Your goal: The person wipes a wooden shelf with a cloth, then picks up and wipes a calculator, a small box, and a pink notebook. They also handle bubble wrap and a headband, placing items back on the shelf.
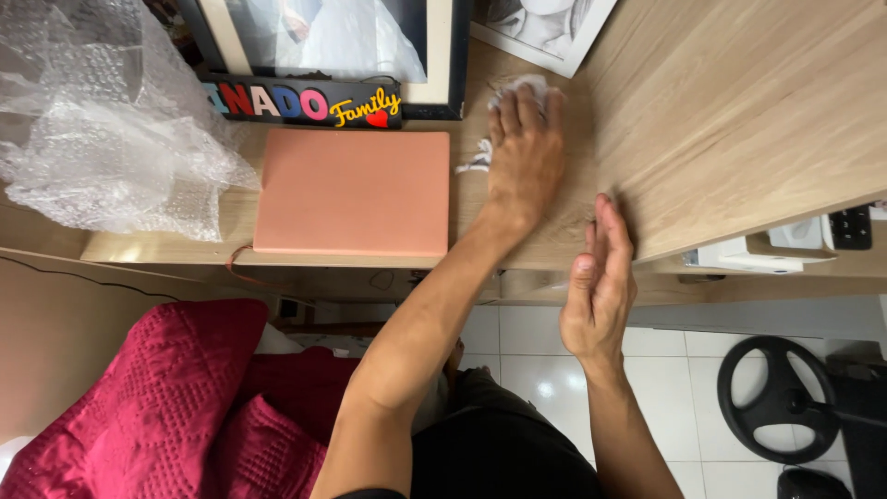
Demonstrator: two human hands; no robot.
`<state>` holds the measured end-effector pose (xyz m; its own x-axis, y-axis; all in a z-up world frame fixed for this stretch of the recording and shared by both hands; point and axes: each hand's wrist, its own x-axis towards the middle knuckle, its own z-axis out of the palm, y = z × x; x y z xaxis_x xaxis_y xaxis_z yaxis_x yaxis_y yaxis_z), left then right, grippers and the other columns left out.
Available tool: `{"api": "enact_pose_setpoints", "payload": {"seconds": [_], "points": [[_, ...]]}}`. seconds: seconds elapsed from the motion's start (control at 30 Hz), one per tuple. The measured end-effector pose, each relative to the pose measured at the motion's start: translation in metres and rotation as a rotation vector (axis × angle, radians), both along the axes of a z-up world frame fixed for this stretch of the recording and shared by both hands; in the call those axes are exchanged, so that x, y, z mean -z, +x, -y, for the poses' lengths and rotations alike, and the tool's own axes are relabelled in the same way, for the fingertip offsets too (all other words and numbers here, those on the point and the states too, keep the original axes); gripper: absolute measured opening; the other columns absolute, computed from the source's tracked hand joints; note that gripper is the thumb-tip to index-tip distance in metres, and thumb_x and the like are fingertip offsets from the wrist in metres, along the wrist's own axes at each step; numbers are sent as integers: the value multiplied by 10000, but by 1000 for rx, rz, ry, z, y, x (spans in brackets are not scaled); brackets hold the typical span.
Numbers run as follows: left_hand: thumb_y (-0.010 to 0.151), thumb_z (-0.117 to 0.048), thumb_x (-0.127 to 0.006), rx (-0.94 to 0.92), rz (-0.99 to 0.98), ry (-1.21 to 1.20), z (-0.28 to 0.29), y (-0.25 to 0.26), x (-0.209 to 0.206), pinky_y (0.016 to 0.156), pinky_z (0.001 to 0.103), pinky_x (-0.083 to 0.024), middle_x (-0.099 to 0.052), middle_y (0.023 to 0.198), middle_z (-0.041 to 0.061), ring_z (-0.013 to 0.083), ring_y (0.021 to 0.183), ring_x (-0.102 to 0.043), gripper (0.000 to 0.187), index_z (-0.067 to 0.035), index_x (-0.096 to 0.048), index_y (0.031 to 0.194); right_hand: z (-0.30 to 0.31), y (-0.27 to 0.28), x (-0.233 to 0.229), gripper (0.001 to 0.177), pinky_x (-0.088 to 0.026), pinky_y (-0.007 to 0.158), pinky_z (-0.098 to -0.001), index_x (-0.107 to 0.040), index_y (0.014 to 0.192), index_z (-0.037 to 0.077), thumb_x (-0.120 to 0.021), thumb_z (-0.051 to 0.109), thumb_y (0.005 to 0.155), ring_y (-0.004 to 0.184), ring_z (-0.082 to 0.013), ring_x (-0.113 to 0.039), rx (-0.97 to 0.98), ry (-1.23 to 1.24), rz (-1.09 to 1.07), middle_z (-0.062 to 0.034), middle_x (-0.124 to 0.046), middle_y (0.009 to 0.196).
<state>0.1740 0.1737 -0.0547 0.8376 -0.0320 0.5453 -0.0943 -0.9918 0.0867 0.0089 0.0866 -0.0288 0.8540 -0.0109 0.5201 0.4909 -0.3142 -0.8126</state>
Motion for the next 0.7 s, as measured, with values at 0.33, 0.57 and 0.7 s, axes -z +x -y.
{"api": "enact_pose_setpoints", "payload": {"seconds": [0.33, 0.57, 0.7], "points": [[962, -228, -610, 457, -162, -246, -25, -110, -11, 1179, 521, -413, -596, 1396, 238, 425, 1372, -556, 438, -138, -616, 1391, 4, 5, 18, 659, -278, 1257, -514, -228, 1589, -29, -304, 437, 1130, 1543, -378, -261, -28, 46, 70, -260, -301, 1647], [978, -183, -560, 143, 71, -160, -12, -71, 13, 1104, 523, -488, -628, 1276, 286, 451, 1269, -628, 390, -46, -613, 1340, 4, 4, 19, 673, -275, 1263, -516, -212, 1598, -21, -277, 462, 1135, 1544, -401, -249, -42, 44, 70, -276, -284, 1648], [1004, -189, -497, 33, 41, -192, 15, -32, 19, 1153, 584, -447, -614, 1307, 318, 493, 1324, -595, 390, -39, -604, 1348, 4, 3, 19, 672, -271, 1263, -502, -205, 1602, -15, -243, 471, 1138, 1547, -390, -246, -40, 35, 81, -277, -281, 1649]]}}
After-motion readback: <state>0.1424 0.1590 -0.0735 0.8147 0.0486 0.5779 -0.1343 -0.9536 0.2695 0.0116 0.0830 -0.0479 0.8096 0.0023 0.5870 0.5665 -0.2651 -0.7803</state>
